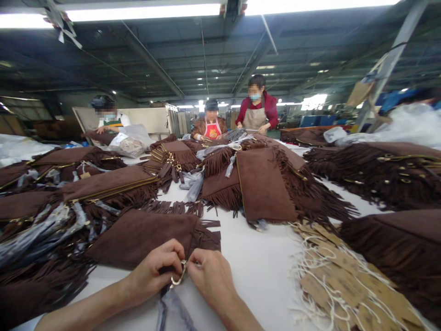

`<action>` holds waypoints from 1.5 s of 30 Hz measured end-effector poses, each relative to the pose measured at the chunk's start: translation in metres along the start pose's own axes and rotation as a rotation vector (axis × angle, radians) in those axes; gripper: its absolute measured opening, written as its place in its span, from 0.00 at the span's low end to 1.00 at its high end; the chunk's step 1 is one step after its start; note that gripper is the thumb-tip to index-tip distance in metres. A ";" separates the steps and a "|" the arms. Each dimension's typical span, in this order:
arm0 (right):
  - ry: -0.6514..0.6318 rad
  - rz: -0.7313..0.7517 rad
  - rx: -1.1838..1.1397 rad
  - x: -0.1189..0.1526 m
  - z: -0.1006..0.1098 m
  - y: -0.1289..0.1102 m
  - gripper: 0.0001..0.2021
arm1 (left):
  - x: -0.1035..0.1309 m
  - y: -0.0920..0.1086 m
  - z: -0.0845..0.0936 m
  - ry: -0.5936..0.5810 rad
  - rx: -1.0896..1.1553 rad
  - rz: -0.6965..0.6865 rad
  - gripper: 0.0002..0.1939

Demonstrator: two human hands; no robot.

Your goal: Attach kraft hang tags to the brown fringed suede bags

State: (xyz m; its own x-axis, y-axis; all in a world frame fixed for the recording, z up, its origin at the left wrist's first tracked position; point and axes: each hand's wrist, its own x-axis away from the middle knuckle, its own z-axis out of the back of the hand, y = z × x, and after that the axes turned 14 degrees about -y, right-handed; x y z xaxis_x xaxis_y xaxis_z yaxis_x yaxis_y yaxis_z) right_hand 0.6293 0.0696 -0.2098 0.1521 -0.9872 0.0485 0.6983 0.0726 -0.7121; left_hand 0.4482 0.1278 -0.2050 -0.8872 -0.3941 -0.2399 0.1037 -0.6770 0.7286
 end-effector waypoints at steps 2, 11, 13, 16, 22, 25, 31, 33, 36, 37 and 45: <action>-0.009 -0.008 0.000 0.000 0.000 -0.001 0.10 | -0.001 0.001 0.006 -0.051 0.072 0.057 0.17; -0.008 0.005 0.032 0.001 0.000 0.001 0.11 | -0.014 0.004 0.014 -0.100 -0.150 0.173 0.10; -0.014 0.004 0.030 0.001 0.000 0.001 0.11 | -0.015 0.000 0.009 -0.100 -0.172 0.138 0.10; -0.021 0.004 0.021 0.001 0.001 0.000 0.11 | -0.016 -0.005 0.002 -0.102 -0.220 0.102 0.09; -0.069 0.065 -0.043 0.005 0.010 0.007 0.07 | -0.019 0.004 0.010 0.110 -0.209 0.164 0.08; -0.073 0.118 -0.155 0.005 0.016 0.014 0.08 | -0.021 0.017 0.022 0.174 -0.171 0.147 0.07; 0.002 0.233 -0.462 -0.004 0.013 0.008 0.11 | -0.029 0.046 0.025 0.144 -0.119 0.076 0.08; 0.026 0.283 -0.421 -0.005 0.010 0.003 0.09 | -0.031 0.046 0.020 0.157 -0.070 0.078 0.08; 0.080 0.297 -0.351 -0.007 0.006 0.003 0.09 | -0.032 0.035 0.014 0.191 0.137 0.161 0.04; 0.089 0.280 -0.350 -0.008 0.005 0.004 0.09 | -0.031 0.029 0.011 0.202 0.218 0.203 0.03; 0.136 0.243 -0.295 -0.008 0.005 0.006 0.10 | -0.029 0.005 -0.006 0.182 0.131 0.285 0.05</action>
State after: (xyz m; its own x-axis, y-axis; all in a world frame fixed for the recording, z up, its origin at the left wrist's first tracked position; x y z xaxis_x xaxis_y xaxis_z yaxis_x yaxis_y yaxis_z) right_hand 0.6359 0.0786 -0.2105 0.1807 -0.9574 -0.2250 0.4193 0.2820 -0.8630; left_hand 0.4767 0.1322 -0.1985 -0.7350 -0.6679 -0.1169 0.2663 -0.4429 0.8561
